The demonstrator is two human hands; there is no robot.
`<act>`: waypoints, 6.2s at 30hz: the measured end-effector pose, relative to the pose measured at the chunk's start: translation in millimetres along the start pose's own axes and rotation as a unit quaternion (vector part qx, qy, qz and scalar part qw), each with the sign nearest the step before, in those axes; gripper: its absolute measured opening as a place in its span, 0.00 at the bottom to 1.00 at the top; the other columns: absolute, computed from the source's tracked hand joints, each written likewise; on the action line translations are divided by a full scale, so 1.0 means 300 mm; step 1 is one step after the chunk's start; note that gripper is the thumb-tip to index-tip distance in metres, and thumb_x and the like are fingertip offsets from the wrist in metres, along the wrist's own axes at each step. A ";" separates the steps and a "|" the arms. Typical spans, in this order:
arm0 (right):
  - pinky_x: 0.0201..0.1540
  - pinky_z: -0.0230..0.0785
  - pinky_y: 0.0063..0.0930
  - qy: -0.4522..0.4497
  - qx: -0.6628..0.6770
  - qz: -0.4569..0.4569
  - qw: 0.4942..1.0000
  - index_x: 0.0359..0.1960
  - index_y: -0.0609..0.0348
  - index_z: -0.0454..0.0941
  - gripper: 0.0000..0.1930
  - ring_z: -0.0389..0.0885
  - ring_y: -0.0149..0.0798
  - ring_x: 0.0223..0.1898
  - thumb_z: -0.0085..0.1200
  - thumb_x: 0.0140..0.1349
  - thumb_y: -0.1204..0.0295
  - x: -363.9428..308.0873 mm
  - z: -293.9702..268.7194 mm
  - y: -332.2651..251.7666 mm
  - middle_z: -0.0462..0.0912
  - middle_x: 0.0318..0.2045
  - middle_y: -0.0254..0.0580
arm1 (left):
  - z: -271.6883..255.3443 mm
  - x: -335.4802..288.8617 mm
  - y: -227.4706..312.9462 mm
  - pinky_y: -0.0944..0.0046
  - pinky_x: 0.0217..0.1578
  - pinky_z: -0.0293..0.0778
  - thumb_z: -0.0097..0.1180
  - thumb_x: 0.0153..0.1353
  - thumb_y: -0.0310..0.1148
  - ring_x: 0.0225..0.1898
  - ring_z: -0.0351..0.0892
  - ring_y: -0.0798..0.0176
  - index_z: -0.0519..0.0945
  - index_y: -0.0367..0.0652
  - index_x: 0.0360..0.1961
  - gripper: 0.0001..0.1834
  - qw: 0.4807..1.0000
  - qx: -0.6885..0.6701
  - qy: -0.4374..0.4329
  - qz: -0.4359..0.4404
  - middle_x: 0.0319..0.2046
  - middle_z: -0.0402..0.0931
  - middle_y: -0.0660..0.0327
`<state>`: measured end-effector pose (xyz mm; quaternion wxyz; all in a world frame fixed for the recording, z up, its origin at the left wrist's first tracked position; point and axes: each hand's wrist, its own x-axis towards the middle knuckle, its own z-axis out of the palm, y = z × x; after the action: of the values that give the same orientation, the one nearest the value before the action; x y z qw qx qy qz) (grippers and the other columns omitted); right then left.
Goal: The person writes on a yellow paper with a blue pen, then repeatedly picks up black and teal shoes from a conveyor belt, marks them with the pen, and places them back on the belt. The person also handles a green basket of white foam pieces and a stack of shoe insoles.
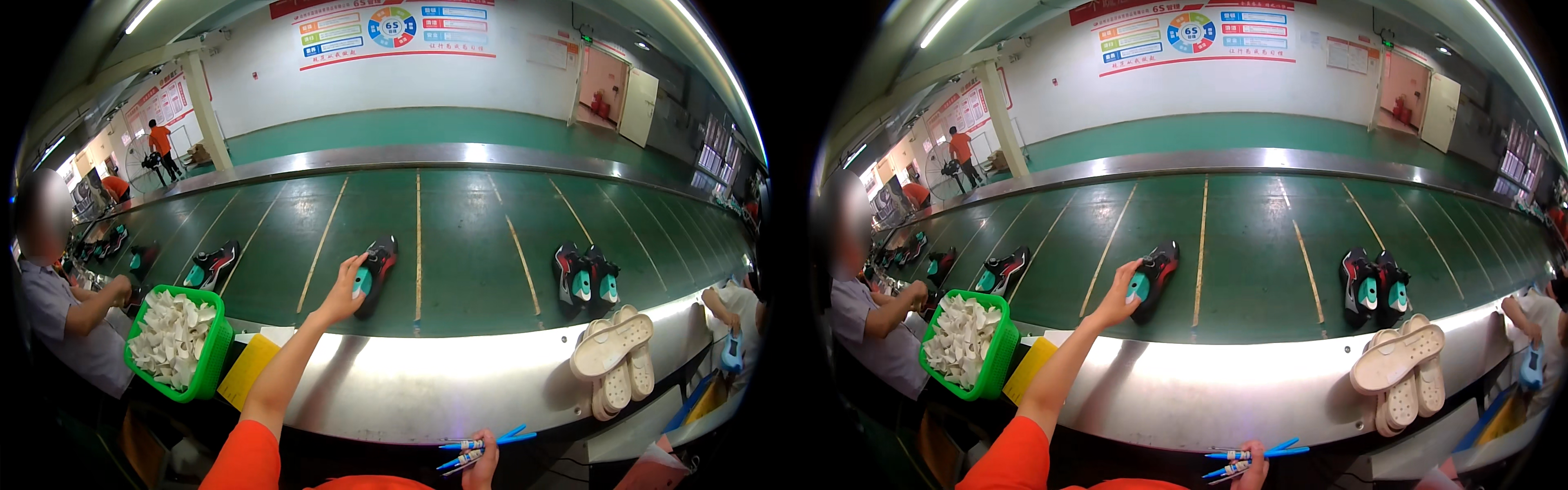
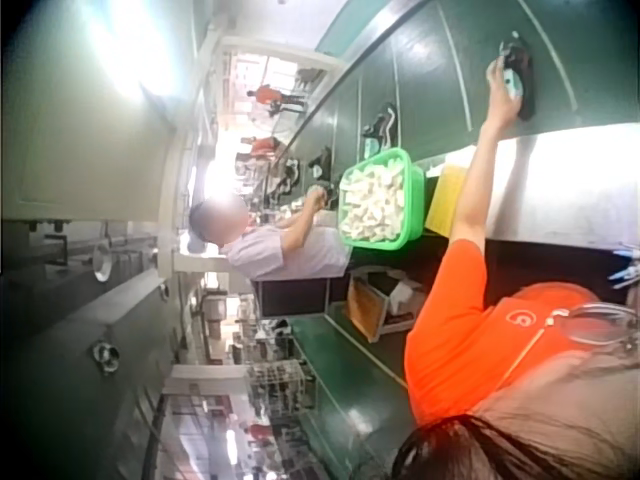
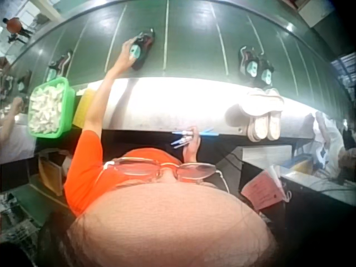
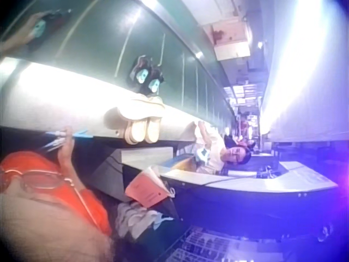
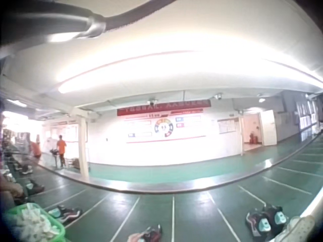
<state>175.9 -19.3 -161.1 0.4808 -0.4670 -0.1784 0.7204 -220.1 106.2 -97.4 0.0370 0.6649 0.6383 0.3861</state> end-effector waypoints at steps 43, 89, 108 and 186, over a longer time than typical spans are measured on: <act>0.20 0.62 0.20 -0.032 0.041 -0.041 0.998 0.24 0.55 0.65 0.12 0.68 0.27 0.16 0.43 0.60 0.62 -0.042 -0.018 -0.035 0.67 0.16 0.33 | -0.041 -0.179 0.232 0.61 0.36 0.74 0.69 0.31 0.48 0.32 0.79 0.52 0.79 0.34 0.31 0.30 0.975 0.031 -0.006 -0.219 0.28 0.79 0.51; 0.18 0.59 0.13 -0.087 0.003 -0.019 0.996 0.26 0.52 0.61 0.12 0.64 0.20 0.16 0.39 0.63 0.61 -0.062 0.136 -0.015 0.62 0.19 0.28 | 0.095 -0.555 0.361 0.56 0.63 0.43 0.61 0.48 0.46 0.65 0.46 0.55 0.52 0.40 0.62 0.45 0.857 -0.486 0.096 -0.143 0.62 0.48 0.51; 0.17 0.57 0.13 -0.031 0.037 -0.113 0.992 0.25 0.51 0.61 0.13 0.62 0.21 0.17 0.40 0.62 0.58 -0.101 0.125 -0.082 0.61 0.21 0.28 | -0.053 -0.067 0.357 0.68 0.39 0.74 0.69 0.38 0.27 0.35 0.78 0.67 0.79 0.38 0.35 0.19 0.898 -0.417 -0.041 -0.130 0.33 0.79 0.59; 0.20 0.50 0.16 0.035 -0.452 -0.792 0.409 0.25 0.57 0.61 0.14 0.60 0.26 0.15 0.49 0.53 0.60 -0.283 0.569 -0.437 0.60 0.17 0.31 | -0.082 -0.313 0.772 0.68 0.22 0.72 0.69 0.38 0.33 0.22 0.78 0.59 0.79 0.43 0.35 0.20 0.965 -0.210 0.141 0.068 0.23 0.78 0.59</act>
<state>109.4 2.8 59.3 0.5622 -0.2927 -0.7515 -0.1830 -33.4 -29.3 1.5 0.0589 0.6230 0.4947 0.6030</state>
